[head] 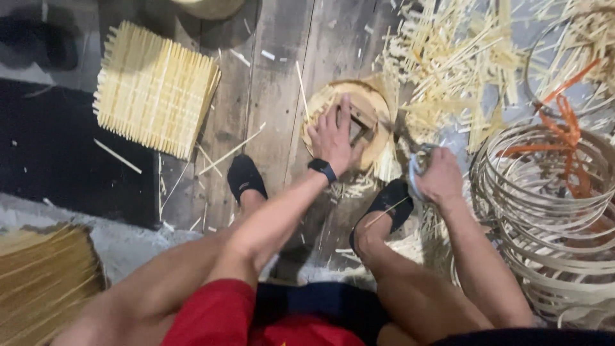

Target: Weaving bamboo strips into a square lattice and then assembling it into a circular bamboo frame to create a basket base.

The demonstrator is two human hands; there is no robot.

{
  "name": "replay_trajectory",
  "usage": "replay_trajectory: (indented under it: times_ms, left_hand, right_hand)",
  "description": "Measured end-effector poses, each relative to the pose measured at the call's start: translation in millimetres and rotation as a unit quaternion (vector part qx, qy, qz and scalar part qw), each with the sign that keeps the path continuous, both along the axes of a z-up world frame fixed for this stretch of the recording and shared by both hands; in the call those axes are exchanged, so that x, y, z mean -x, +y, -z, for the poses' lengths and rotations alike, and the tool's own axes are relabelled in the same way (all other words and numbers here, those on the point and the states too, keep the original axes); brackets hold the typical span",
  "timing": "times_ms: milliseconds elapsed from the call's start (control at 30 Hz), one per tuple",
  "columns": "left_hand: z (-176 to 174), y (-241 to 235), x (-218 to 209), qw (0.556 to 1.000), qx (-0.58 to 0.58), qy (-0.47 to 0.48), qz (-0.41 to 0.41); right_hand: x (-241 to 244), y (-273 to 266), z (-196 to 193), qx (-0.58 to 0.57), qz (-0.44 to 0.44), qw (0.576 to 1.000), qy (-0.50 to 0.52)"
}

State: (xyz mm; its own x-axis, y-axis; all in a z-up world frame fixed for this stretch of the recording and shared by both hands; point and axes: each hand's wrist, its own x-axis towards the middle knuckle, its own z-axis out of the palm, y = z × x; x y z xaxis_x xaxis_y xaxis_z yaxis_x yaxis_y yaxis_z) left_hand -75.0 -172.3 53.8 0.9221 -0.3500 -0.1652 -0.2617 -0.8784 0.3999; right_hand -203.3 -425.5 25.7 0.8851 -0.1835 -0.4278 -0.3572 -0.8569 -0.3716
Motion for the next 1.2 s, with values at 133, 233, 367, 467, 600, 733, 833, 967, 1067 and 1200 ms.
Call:
replay_trajectory:
  times_ms: [133,233,367,467,600,733,833,967,1067,1200]
  left_hand:
    - [-13,-6,13,0.999,-0.037,0.025,0.015]
    - [-17,-7,-2,0.999,-0.025,0.025,0.01]
    - [-2,-3,8,0.999,0.001,-0.018,0.051]
    - [-17,-1,4,0.996,-0.007,0.001,0.09]
    - [-22,4,-7,0.987,-0.021,0.003,0.158]
    - [-13,9,-8,0.985,0.004,-0.002,0.173]
    - [-3,7,-21,0.97,-0.011,-0.02,0.243]
    - [-19,0,-14,0.977,-0.002,-0.01,0.214]
    - [-30,-19,2,0.997,0.052,-0.041,0.049]
    - [-7,-28,18,0.999,-0.005,-0.042,-0.003]
  right_hand:
    - [-19,21,-31,0.044,0.019,0.998,0.037]
    - [-24,2,-14,0.071,0.092,0.973,0.2]
    - [-17,-7,8,0.162,-0.018,0.986,0.029]
    - [-34,-2,3,0.221,-0.045,0.973,-0.048]
    - [-21,-30,16,0.164,-0.052,0.985,-0.015]
    - [-27,-22,22,0.185,-0.071,0.976,-0.089]
    - [-44,-17,17,0.277,-0.121,0.947,-0.114]
    - [-32,-28,9,0.179,-0.071,0.981,-0.003]
    - [-36,-23,-5,0.17,-0.078,0.982,-0.002]
    - [-47,-5,-17,0.262,-0.11,0.94,-0.188]
